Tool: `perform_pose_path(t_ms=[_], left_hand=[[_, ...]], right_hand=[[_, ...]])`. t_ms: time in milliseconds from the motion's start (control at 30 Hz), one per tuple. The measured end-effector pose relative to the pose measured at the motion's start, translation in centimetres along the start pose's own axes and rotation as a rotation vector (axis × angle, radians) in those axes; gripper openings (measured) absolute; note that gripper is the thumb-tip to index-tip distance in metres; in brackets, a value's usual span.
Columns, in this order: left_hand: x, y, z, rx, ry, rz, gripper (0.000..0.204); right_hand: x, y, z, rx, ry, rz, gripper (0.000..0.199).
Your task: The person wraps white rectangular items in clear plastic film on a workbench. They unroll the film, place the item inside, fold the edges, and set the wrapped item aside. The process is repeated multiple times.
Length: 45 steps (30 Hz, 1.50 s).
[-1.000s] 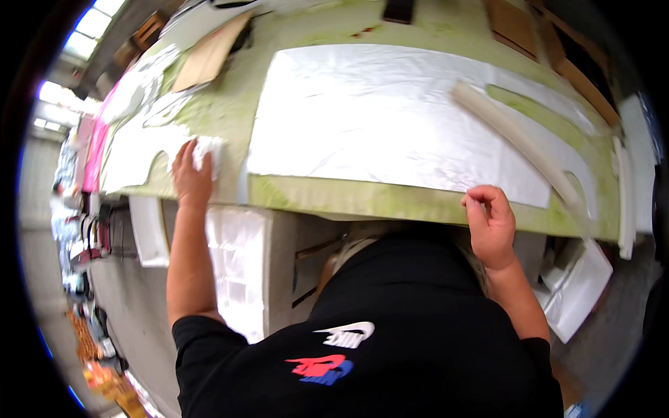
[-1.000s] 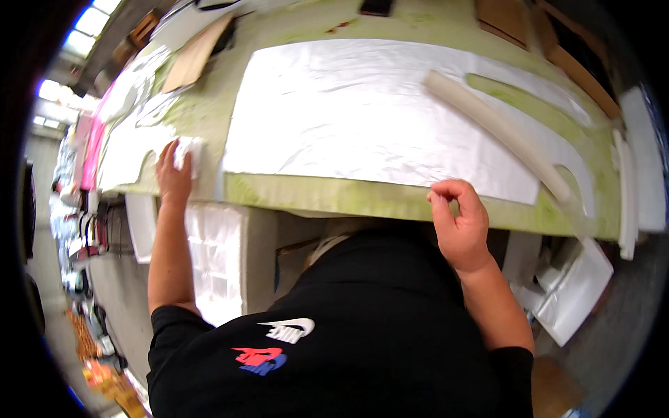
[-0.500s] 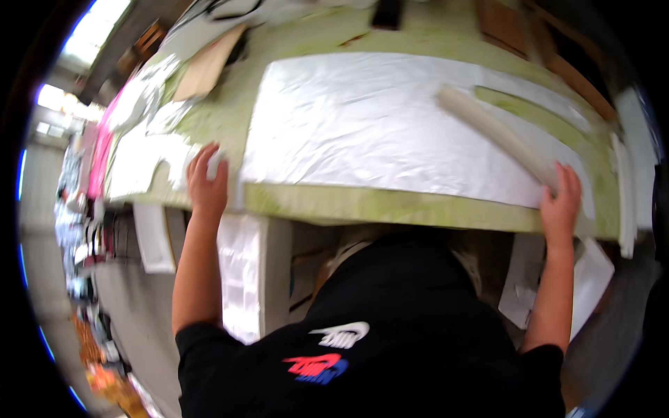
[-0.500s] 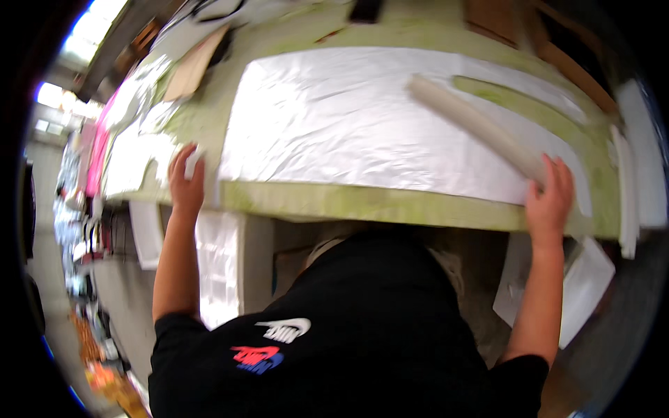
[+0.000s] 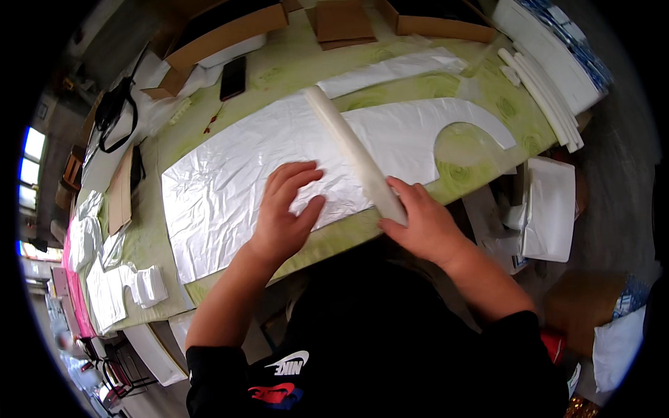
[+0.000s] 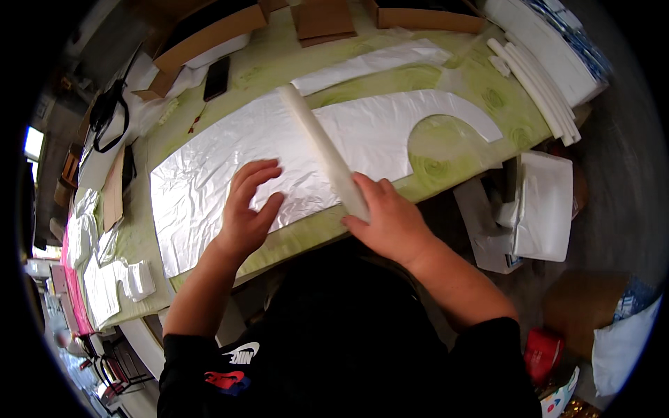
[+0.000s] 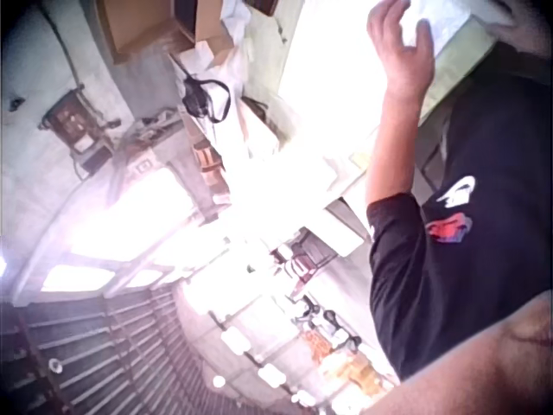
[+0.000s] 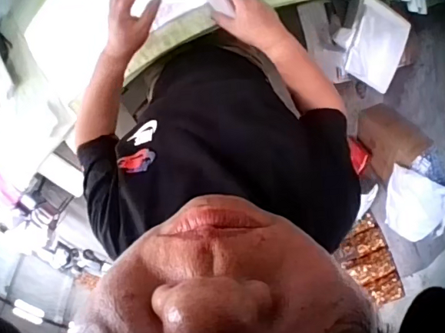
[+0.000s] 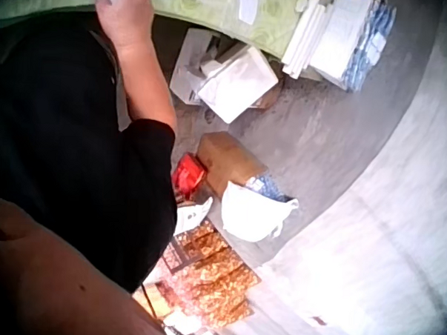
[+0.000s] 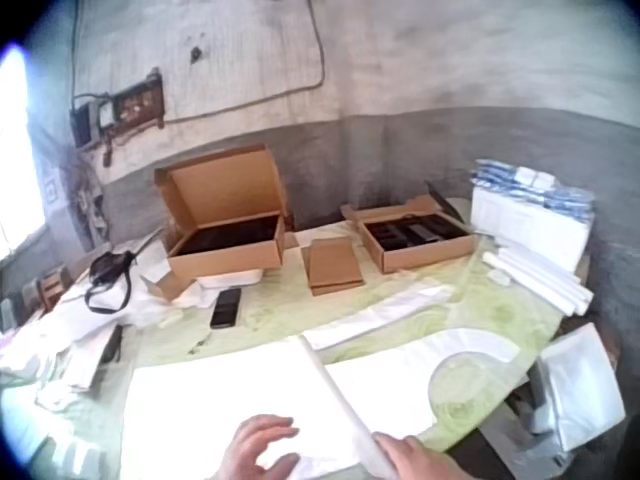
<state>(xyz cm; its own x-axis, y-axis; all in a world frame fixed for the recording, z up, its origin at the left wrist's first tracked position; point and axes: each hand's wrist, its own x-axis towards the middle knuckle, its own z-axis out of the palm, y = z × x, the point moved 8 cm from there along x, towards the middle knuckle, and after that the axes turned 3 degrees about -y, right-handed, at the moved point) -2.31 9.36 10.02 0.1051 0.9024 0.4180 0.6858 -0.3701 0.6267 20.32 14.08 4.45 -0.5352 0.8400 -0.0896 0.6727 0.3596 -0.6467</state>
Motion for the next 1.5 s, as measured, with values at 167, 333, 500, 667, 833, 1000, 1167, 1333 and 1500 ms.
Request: perform_pose_path(t_ms=[167,333,500,667,833,1000,1167,1333,1500], left_hand=[[7.1,3.8,7.4,-0.071,-0.237,0.094,0.040],[10.3,1.8,15.8,0.148,-0.602,-0.178,0.037],[11.1,0.5,17.9,0.204,-0.643,-0.155,0.024],[11.5,-0.6,18.2,0.265,-0.649,-0.208,0.022],[11.6,-1.1,16.1,0.067,-0.640,-0.413,0.024],[11.7,-1.1,15.1,-0.002,-0.573,-0.402,0.025],[11.8,-1.2,15.2,-0.071,-0.519,-0.430,0.040],[15.0,-2.2,15.3,-0.520,-0.148,-0.739,0.057],[16.1,-5.0,16.6,-0.763,-0.020,-0.840,0.031]], right_hand=[[-0.9,0.3,0.4,0.192,0.002,0.013,0.066],[-3.0,4.5,0.7,0.529,0.087,0.139,0.051],[-4.8,7.6,0.4,0.655,0.197,0.122,0.037],[-4.7,6.8,-1.9,0.539,0.316,-0.027,0.032],[-2.5,4.0,-4.8,0.144,0.486,-0.398,0.032],[5.6,6.3,-5.8,-0.251,0.481,-0.383,0.031],[12.2,11.8,-8.1,-0.536,0.528,0.118,0.058],[9.7,7.7,-7.9,-0.415,0.695,-0.380,0.065],[10.8,8.3,-7.5,-0.408,0.606,-0.323,0.062]])
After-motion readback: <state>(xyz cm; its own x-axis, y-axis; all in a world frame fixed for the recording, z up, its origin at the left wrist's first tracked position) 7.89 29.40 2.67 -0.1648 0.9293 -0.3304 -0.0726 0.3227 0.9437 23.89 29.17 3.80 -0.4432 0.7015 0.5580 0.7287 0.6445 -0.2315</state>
